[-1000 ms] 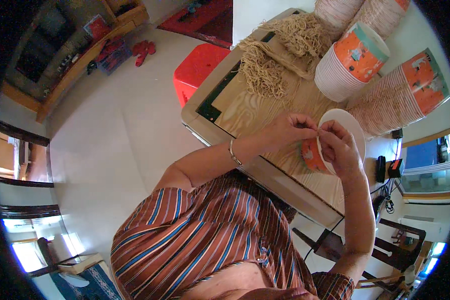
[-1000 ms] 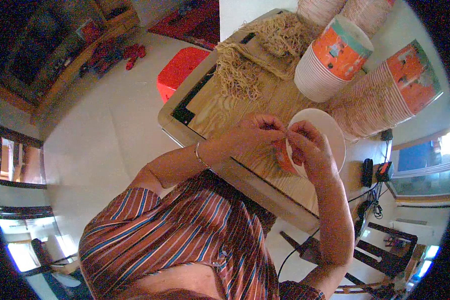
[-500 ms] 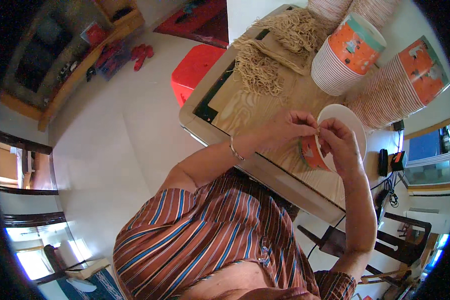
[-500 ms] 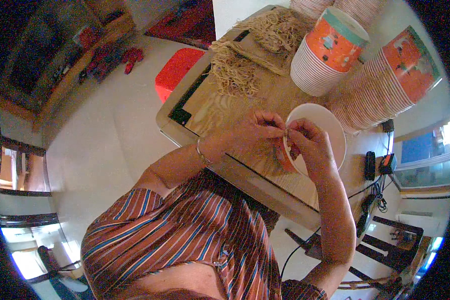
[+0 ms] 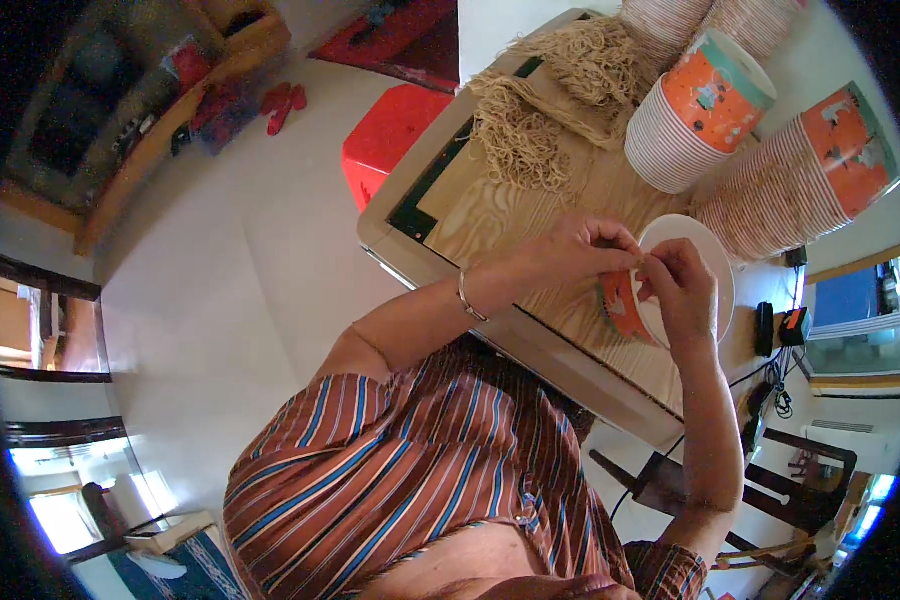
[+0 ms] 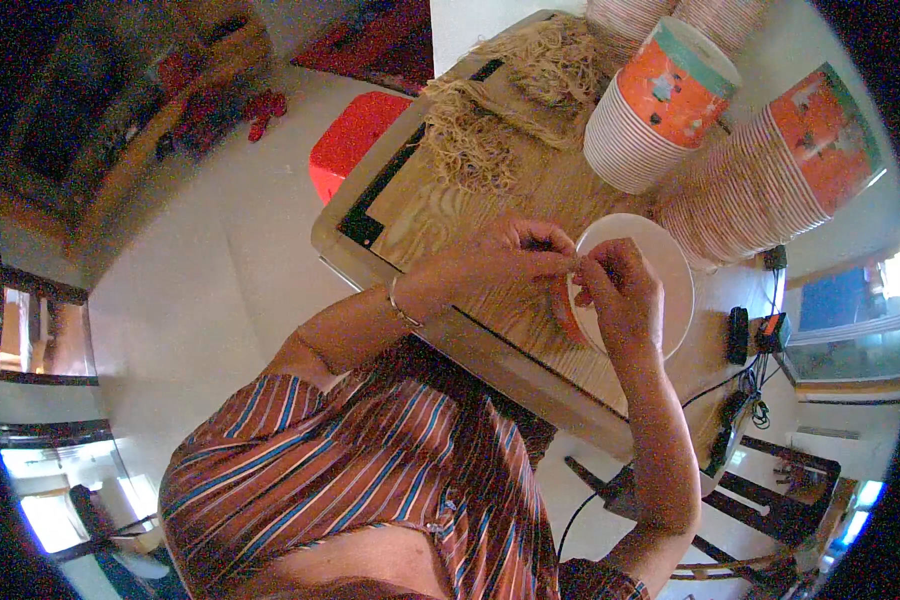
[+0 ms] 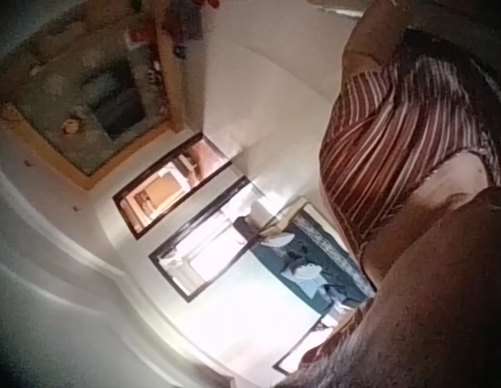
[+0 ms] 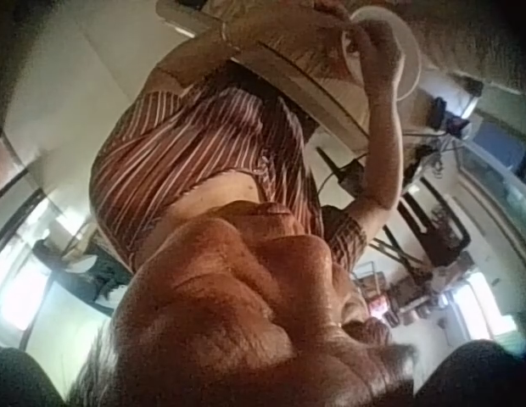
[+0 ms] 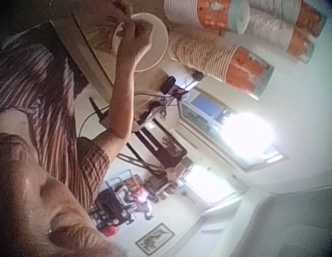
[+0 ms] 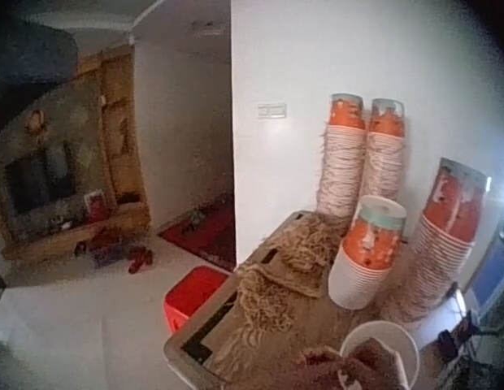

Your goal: Attaching string handles to paper buckets.

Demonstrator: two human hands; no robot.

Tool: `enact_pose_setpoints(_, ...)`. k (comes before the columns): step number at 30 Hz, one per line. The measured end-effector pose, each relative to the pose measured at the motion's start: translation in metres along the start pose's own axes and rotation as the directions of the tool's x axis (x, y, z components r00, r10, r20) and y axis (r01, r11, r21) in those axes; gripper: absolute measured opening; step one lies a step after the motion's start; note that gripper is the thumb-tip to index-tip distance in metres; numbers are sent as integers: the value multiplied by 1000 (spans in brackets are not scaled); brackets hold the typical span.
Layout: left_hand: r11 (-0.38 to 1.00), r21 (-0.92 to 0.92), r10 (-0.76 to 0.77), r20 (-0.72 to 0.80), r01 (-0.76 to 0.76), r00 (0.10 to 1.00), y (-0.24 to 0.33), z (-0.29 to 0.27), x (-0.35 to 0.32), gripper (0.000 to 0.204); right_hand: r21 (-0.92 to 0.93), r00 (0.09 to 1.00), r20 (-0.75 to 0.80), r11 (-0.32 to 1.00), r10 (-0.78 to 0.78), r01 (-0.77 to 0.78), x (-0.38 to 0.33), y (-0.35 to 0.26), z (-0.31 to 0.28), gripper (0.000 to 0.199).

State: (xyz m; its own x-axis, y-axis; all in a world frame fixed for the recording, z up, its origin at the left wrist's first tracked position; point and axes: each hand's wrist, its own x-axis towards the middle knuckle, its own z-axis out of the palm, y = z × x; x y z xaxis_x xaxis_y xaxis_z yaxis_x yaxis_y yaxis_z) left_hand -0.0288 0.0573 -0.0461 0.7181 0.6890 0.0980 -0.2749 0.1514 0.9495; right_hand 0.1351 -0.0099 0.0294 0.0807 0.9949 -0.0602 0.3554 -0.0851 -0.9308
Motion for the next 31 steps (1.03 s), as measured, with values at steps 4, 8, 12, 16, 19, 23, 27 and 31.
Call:
enact_pose_setpoints(4, 993, -117, -2, -72, -6, 997, -7, 0, 3, 14, -10, 1000, -5, 1000, 20, -20, -8, 5, -3, 8)
enact_pose_setpoints(8, 995, -96, -21, -67, 15, 998, -12, 0, 3, 11, -50, 1000, 21, 999, 7, -6, -16, 3, -1, 6)
enact_pose_setpoints(12, 995, -94, 30, -55, -35, 998, -11, 5, 3, 11, -76, 999, 36, 997, -13, 15, -15, 8, 0, 8)
enact_pose_setpoints(16, 993, -92, 69, -78, -76, 995, -13, 4, 2, 11, -161, 1000, -1, 987, -15, 14, -18, 5, 2, 9)
enact_pose_setpoints(19, 990, -12, 139, -87, -140, 986, -12, 1, -2, 12, -129, 997, -33, 989, 70, -74, -17, 6, 4, 11)
enact_pose_setpoints(23, 964, 189, 212, -111, -189, 971, -6, 3, -4, 13, -30, 1000, -26, 999, 16, -17, -18, 4, 4, 13)
enact_pose_setpoints(27, 867, 403, 354, -83, -293, 932, 0, 5, -8, 16, -6, 996, -30, 997, 79, -79, -16, -5, 7, 13)
enact_pose_setpoints(31, 815, 518, 347, -74, -261, 935, 5, 8, -12, 16, -41, 999, -40, 999, 17, -19, -11, 9, 2, 15)
